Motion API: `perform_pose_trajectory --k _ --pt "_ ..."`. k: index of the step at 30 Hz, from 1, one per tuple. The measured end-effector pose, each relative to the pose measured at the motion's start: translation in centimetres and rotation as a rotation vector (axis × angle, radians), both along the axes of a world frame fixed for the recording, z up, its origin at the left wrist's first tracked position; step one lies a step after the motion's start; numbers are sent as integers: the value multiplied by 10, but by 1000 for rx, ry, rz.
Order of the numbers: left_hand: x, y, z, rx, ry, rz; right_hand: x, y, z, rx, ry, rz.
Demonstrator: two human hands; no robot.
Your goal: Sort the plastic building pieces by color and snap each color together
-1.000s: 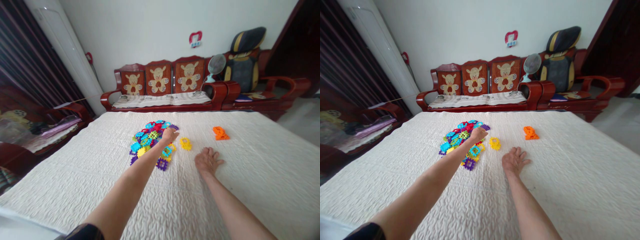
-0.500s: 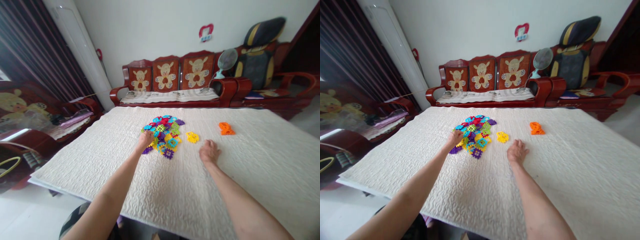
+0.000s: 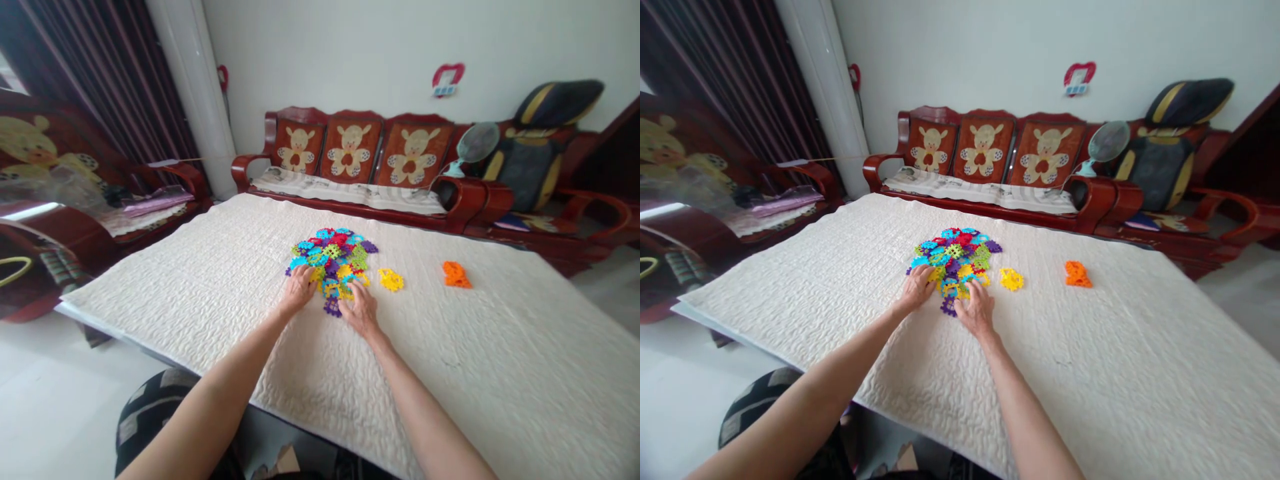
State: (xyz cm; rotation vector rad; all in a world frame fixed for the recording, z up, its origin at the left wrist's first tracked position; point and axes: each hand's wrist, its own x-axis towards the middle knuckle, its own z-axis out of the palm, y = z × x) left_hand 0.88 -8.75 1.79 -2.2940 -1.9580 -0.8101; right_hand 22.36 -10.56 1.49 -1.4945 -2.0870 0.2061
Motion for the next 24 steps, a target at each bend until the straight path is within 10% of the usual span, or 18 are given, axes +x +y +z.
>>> perform_pose_trajectory --k 12,24 --pt "2 4 -24 235 -298 293 -33 23 11 153 -126 -18" --pt "3 6 -20 130 -389 349 -96 38 27 146 -248 148"
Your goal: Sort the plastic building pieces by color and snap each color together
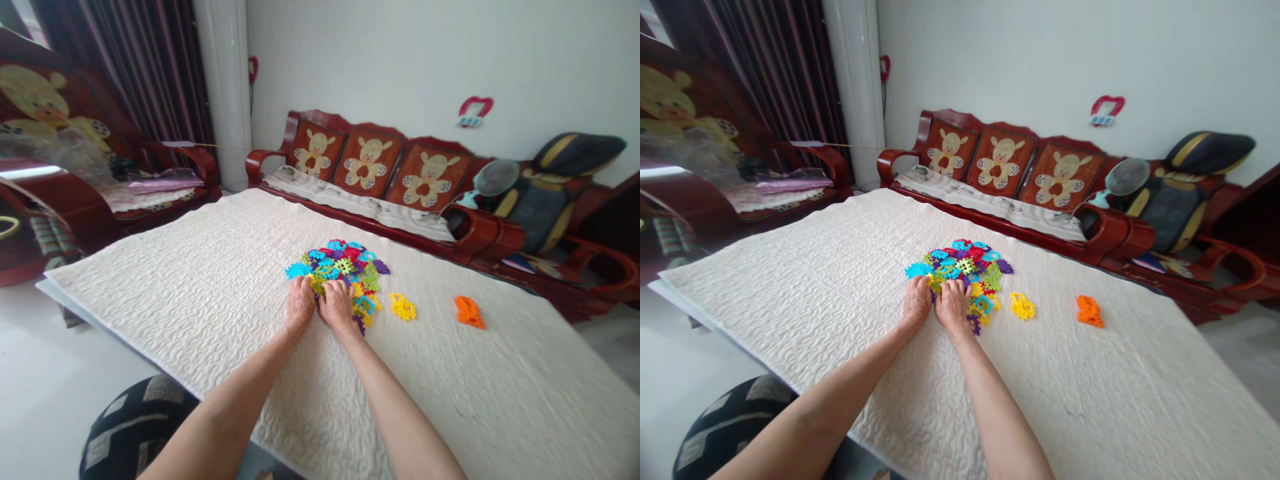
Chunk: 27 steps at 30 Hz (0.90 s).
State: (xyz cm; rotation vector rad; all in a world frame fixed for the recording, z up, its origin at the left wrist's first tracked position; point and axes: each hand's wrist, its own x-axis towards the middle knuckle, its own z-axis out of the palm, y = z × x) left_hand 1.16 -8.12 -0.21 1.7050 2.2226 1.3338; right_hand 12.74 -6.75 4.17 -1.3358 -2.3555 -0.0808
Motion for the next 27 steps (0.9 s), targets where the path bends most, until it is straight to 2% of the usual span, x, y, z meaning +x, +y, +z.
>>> perform_pose_trajectory --k 5,10,16,20,27 --pt "-1 1 0 20 -66 -19 -13 8 -1 -47 -77 -43" --pt "-1 4 -3 80 -130 -11 -16 14 -4 -20 -92 -31" --pt "0 7 -8 149 -190 -4 -13 23 -12 -34 22 34" --pt "0 6 -6 128 -225 17 -12 22 -14 -13 130 10" --pt "0 4 -2 53 -209 12 -14 22 -17 -36 91 66"
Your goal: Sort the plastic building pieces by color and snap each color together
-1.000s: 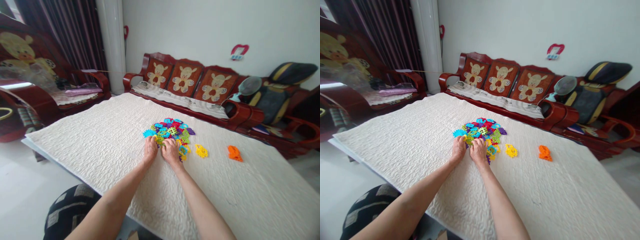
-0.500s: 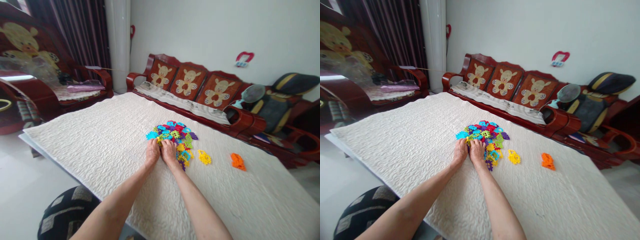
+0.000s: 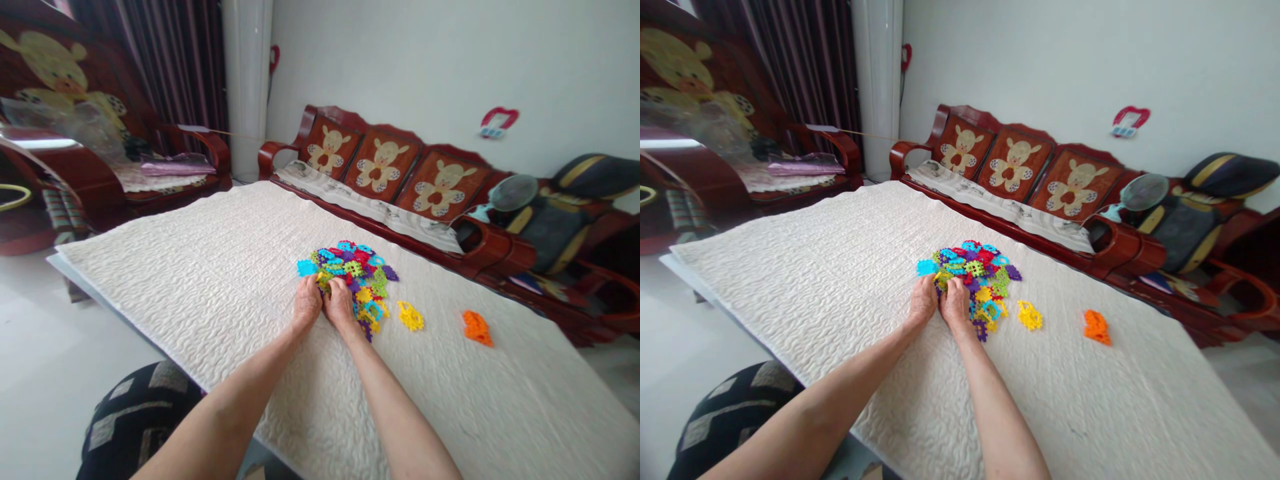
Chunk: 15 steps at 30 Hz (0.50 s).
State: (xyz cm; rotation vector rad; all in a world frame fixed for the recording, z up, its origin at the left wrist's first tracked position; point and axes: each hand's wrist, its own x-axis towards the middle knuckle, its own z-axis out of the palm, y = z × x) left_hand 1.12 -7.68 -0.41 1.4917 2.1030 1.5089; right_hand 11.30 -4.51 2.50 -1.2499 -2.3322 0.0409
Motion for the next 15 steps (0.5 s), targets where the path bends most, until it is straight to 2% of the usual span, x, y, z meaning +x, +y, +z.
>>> perform_pose_trajectory --k 4,11,15 --pt "1 0 0 18 -7 5 -5 4 3 -39 -69 2" --pt "-1 0 2 8 -22 16 -12 7 25 -109 -224 -91" --pt "-1 0 3 -24 -1 9 -12 8 31 -138 -262 -94"
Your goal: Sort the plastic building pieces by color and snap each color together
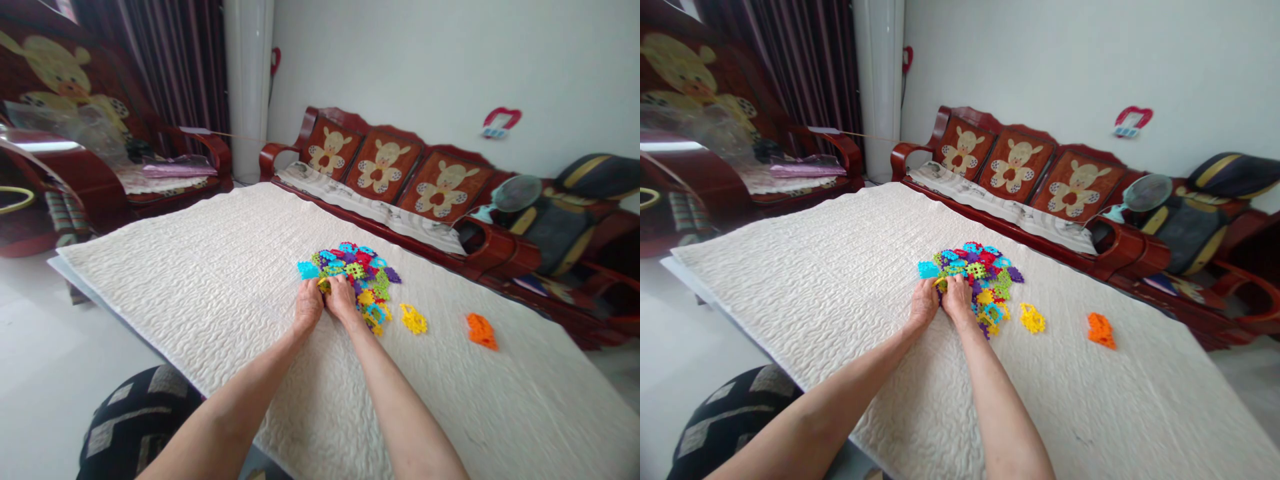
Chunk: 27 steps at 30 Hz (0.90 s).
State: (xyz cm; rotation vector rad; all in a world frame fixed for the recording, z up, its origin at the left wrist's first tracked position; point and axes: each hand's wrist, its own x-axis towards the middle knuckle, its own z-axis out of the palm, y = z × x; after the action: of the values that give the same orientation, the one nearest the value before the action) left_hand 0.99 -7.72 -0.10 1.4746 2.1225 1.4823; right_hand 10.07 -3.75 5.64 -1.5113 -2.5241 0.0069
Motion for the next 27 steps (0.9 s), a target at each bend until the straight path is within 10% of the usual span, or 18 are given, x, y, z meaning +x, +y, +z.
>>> perform_pose_trajectory --k 15,27 --pt "-4 6 -2 41 -89 57 9 8 -14 58 233 114" --pt "4 13 33 -30 -47 2 46 9 0 -20 483 -111"
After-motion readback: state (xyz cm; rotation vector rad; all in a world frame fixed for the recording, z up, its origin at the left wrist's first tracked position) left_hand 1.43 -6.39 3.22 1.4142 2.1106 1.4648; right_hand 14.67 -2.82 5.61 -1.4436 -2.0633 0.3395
